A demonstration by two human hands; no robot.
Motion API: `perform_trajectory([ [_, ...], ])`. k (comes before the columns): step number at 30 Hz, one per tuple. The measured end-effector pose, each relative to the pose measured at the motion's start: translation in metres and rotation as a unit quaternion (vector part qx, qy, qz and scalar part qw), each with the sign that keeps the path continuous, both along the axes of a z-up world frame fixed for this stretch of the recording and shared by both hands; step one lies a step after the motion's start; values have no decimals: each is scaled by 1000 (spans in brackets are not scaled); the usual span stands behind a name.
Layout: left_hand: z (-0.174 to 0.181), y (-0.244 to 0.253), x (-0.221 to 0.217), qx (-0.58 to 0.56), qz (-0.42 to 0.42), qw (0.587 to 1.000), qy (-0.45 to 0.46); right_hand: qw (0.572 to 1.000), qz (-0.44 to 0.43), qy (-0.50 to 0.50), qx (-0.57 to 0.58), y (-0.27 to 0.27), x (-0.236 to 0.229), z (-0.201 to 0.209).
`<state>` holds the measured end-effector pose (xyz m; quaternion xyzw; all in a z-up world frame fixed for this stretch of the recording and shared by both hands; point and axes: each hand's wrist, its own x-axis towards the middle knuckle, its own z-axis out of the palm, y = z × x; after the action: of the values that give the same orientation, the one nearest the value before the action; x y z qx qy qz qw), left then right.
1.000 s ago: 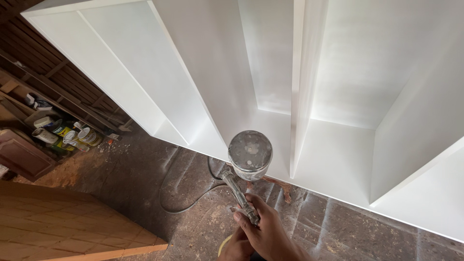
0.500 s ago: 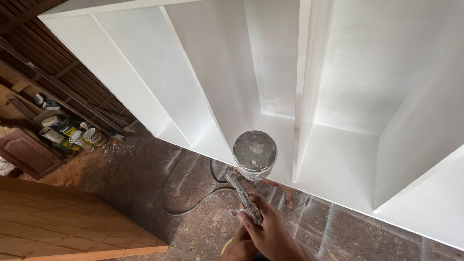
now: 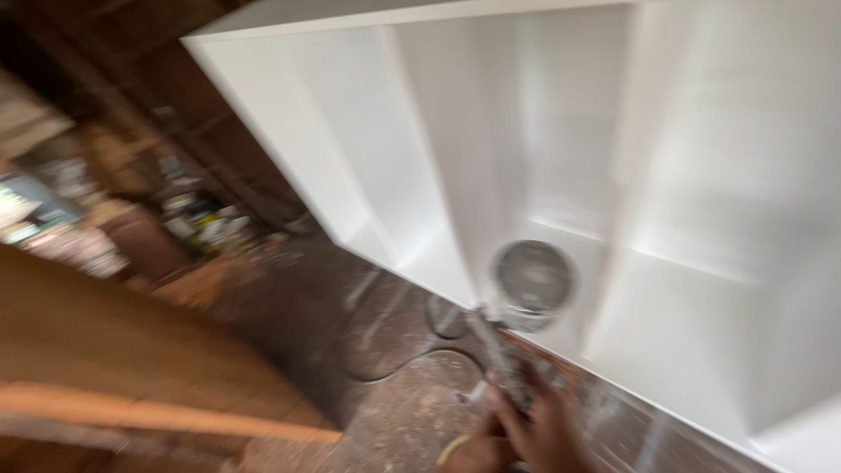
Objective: The person uses a spray gun to apply white paint to the interior surfaces of a shelving unit.
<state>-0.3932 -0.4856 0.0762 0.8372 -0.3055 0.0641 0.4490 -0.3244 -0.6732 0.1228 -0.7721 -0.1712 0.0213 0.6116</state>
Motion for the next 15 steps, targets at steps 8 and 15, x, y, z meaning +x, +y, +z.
perform_trajectory([
  [8, 21, 30, -47, -63, 99, 987, 106, 997, -16, -33, 71, 8, 40, -97],
  [15, 30, 8, -31, -192, 97, 944, 249, 995, -71, 21, 67, 5, 44, -141],
])
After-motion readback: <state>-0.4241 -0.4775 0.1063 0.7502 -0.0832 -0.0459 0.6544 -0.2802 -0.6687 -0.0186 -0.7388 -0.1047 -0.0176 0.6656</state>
